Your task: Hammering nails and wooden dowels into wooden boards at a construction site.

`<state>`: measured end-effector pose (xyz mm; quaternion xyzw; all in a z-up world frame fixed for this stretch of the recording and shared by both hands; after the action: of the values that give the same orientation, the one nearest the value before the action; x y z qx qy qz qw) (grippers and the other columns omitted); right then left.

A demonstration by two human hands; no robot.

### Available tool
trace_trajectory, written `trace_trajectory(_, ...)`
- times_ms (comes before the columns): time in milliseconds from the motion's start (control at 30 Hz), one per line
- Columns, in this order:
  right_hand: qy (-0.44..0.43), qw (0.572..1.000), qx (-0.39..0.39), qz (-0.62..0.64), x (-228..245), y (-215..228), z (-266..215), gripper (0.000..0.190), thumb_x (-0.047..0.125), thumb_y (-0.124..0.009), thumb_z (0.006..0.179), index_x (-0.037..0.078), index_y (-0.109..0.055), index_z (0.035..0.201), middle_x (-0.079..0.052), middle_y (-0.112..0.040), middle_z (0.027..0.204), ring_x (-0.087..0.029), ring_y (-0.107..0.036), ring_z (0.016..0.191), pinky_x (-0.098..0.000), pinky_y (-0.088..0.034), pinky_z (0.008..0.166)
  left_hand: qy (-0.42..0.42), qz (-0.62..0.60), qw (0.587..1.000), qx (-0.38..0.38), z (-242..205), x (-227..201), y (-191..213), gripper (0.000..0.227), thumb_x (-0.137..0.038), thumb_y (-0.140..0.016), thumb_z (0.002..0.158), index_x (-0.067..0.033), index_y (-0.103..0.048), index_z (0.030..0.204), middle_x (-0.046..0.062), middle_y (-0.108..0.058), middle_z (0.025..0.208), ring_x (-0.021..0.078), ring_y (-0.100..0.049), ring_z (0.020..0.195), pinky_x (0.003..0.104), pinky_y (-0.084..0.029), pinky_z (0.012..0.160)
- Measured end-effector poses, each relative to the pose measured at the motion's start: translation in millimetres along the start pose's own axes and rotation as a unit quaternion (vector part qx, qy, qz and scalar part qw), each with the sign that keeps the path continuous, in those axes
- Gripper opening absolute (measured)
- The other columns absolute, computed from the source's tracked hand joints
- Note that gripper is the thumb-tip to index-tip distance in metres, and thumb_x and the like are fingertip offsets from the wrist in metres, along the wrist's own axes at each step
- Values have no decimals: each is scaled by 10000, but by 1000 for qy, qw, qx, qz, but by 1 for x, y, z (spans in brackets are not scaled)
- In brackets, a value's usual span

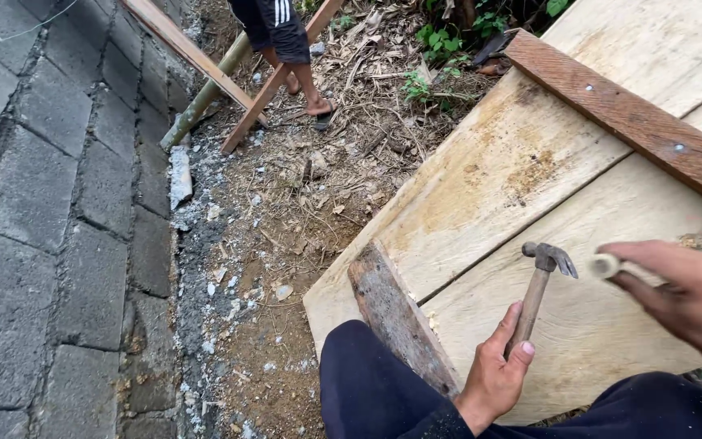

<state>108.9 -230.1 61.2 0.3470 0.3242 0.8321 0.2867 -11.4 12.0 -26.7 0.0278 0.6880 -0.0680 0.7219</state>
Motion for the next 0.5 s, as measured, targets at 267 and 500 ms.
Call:
trace_trajectory(267, -43, 993, -107, -16, -56, -3, -31, 223, 131, -818, 998, 38, -672, 1138, -110, -730, 1171, -199, -724, 1126, -306, -593, 1020, 13, -9, 999, 37, -10, 61, 8, 690, -271, -574, 1118, 3, -321, 1698, 166, -544, 1157, 219, -514, 1042, 305, -428, 885)
trace_trajectory(500, -107, 984, -141, 7, -79, 1, -36, 213, 119, -844, 1051, 26, -674, 1139, -112, -725, 1083, -183, -732, 1028, -286, -564, 952, 154, -194, 965, 82, 0, 45, 13, 764, -356, -571, 1079, -131, -211, 1715, -48, -396, 664, 56, -336, 499, 221, -320, 421)
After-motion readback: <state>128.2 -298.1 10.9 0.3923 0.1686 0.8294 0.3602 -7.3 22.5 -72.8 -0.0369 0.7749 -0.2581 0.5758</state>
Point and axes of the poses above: each hand's wrist, its own z-axis towards the middle knuckle, its own y-axis out of the back of the hand, x = y × z, the point moved 2 cm from there along z, towards the middle knuckle
